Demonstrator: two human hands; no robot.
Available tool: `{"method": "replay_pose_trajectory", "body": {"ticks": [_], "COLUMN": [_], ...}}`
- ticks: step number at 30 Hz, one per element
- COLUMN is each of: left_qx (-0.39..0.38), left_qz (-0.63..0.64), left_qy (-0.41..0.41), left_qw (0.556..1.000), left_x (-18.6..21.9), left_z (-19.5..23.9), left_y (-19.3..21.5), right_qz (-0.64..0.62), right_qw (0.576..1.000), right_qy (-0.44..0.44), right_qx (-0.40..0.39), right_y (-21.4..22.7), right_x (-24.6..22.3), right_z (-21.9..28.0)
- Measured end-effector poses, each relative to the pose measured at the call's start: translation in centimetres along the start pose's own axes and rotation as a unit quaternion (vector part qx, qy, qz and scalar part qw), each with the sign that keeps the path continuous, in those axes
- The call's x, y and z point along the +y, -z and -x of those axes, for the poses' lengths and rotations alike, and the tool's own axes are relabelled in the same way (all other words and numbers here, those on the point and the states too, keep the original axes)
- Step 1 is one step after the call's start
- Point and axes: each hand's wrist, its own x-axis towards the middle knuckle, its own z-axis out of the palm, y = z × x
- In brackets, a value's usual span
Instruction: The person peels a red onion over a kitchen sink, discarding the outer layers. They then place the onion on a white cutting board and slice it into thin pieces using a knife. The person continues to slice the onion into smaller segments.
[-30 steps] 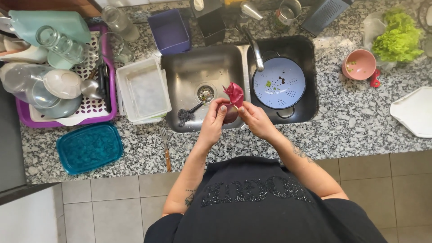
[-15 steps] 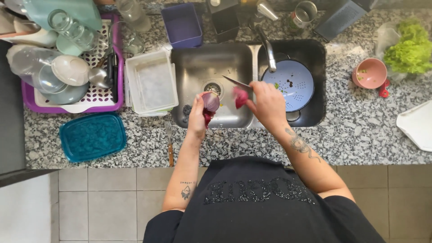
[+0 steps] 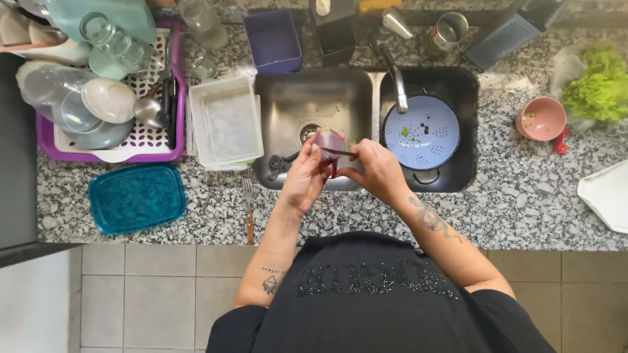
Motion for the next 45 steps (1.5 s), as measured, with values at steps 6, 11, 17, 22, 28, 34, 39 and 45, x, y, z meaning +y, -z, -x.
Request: {"method": "replay_pose_trajectory", "body": {"ticks": [6, 11, 17, 22, 28, 34, 39, 45], "left_qx": [-0.058, -0.116, -0.068, -0.014, 0.031, 0.076, 0.061, 0.08], "left_qz": [-0.071, -0.128, -0.116, -0.215, -0.334, -0.374, -0.509, -0.76], "left_qy": [-0.032, -0.087, -0.098, -0.096, -0.096, -0.056, -0.091, -0.112], "left_qw": [0.995, 0.981, 0.986, 0.972, 0.937, 0.923, 0.854, 0.636], "left_x": [0.7, 1.3, -0.6, 0.0, -1.4, -4.3, -6.3, -6.6], "left_z": [1.0, 0.9, 0.2, 1.6, 3.0, 3.1, 1.5, 0.1], "left_y": [-1.2, -2.3, -1.1, -1.9, -0.6, 2.7, 3.0, 1.6], "right_qz": [-0.024, -0.241, -0.287, -0.298, -0.279, -0.019, 0.153, 0.153], "right_qw": [0.997, 0.963, 0.934, 0.919, 0.89, 0.929, 0.954, 0.951], "right_qy": [-0.069, -0.123, -0.204, -0.242, -0.34, -0.348, -0.256, -0.257], "right_qx": [0.03, 0.02, -0.061, -0.09, -0.119, -0.125, -0.032, 0.073], "right_y": [0.5, 2.5, 3.1, 1.5, 2.8, 1.5, 2.6, 6.1], "right_x": [2.0, -0.8, -1.1, -0.8, -2.8, -0.1, 0.2, 2.5], "right_z": [0.6, -1.0, -0.7, 0.9, 1.9, 8.0, 12.0, 16.2]}}
